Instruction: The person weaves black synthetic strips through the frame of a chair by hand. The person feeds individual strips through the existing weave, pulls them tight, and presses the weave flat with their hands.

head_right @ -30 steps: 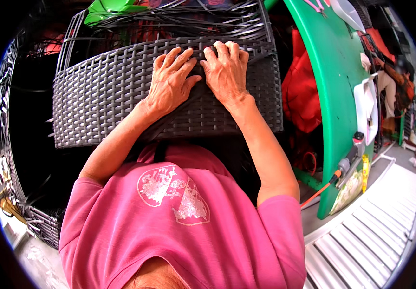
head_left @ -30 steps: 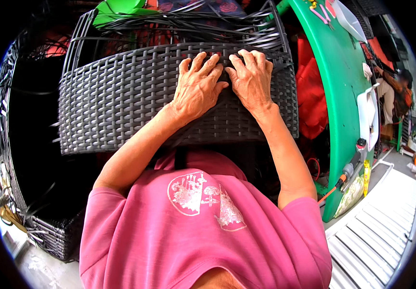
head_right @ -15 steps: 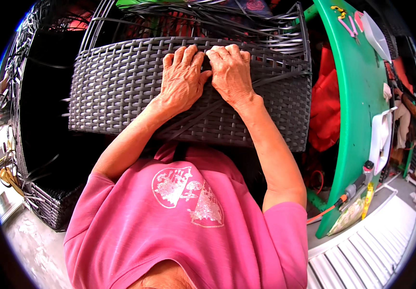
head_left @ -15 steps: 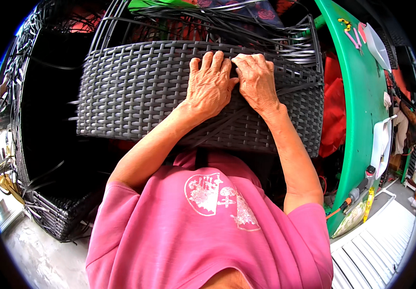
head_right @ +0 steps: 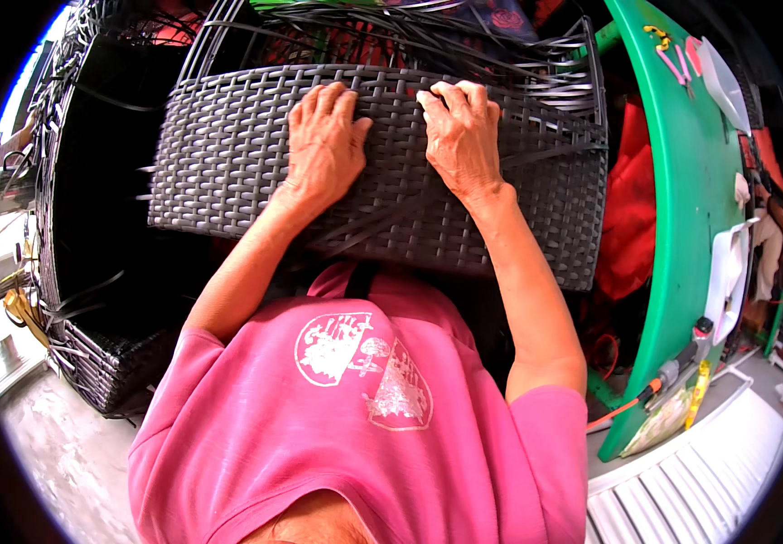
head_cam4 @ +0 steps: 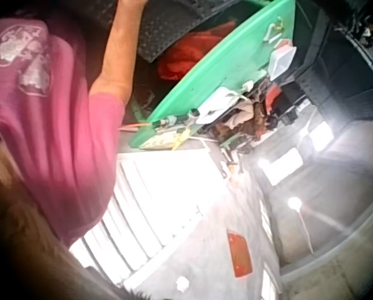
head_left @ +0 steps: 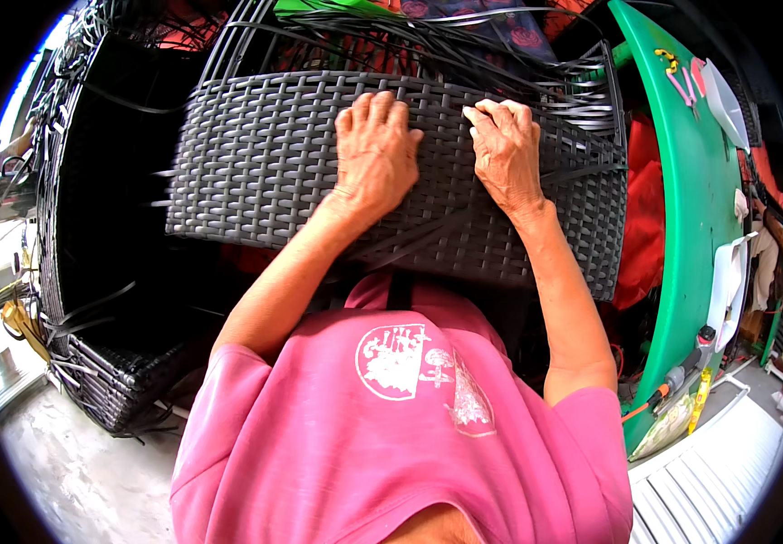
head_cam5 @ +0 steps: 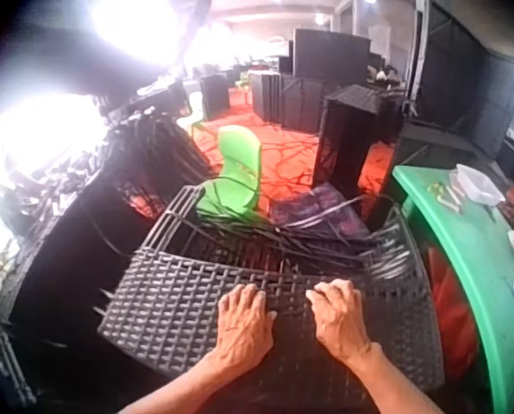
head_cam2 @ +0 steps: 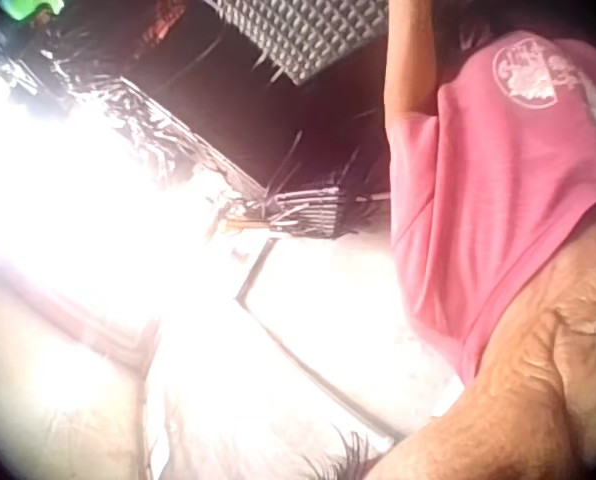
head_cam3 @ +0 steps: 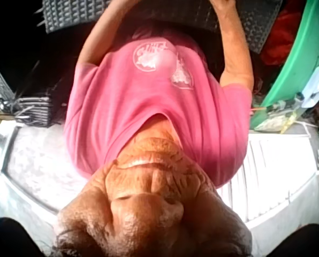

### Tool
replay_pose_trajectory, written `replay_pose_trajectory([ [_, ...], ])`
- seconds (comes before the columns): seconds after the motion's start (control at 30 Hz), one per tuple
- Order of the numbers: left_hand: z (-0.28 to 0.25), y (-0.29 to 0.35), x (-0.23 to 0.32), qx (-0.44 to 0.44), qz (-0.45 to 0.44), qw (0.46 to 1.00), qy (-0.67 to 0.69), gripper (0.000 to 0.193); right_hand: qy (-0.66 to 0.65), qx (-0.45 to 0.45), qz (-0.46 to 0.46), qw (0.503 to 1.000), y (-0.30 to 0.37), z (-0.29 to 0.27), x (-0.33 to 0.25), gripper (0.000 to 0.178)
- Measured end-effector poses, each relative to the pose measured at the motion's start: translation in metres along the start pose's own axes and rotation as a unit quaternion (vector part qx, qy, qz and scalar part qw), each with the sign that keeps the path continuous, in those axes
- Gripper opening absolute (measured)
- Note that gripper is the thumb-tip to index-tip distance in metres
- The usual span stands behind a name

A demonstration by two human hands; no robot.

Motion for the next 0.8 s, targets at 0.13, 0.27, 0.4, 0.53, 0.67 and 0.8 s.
replay_pose_trajectory([
  [0.13,0.001,-0.002,-0.019,-0.008,0.03,0.999,-0.013,0.034,-0.028,-0.017,-0.06,0.998,-0.013,0.009,-0.007,0.028],
  [0.27,0.0,-0.004,-0.022,0.005,0.025,0.999,0.03,0.033,-0.043,-0.038,-0.044,0.997,-0.016,0.013,-0.012,0.041],
  [0.4,0.002,-0.002,-0.03,0.006,0.009,0.996,0.089,0.034,-0.085,-0.038,-0.026,0.995,-0.017,0.019,-0.01,0.05],
  [0.53,0.009,0.001,-0.032,0.014,-0.009,0.993,0.117,0.037,-0.09,-0.034,-0.029,0.995,-0.016,0.025,-0.008,0.056],
  [0.67,0.018,0.002,-0.031,-0.02,-0.044,0.992,0.118,0.043,-0.078,-0.036,-0.022,0.996,-0.015,0.031,-0.007,0.06],
  [0.8,0.014,0.001,-0.031,0.016,-0.043,0.993,0.112,0.041,-0.07,-0.045,-0.026,0.996,-0.016,0.03,-0.01,0.06],
])
Point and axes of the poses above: each hand's wrist, its own y-axis away from the middle knuckle, its own z-axis out of the palm, x = y × z, the point moved 1 cm from there along -y, towards the middle knuckle, and after that the axes turned 10 degrees about -y, right-handed, at the moved point
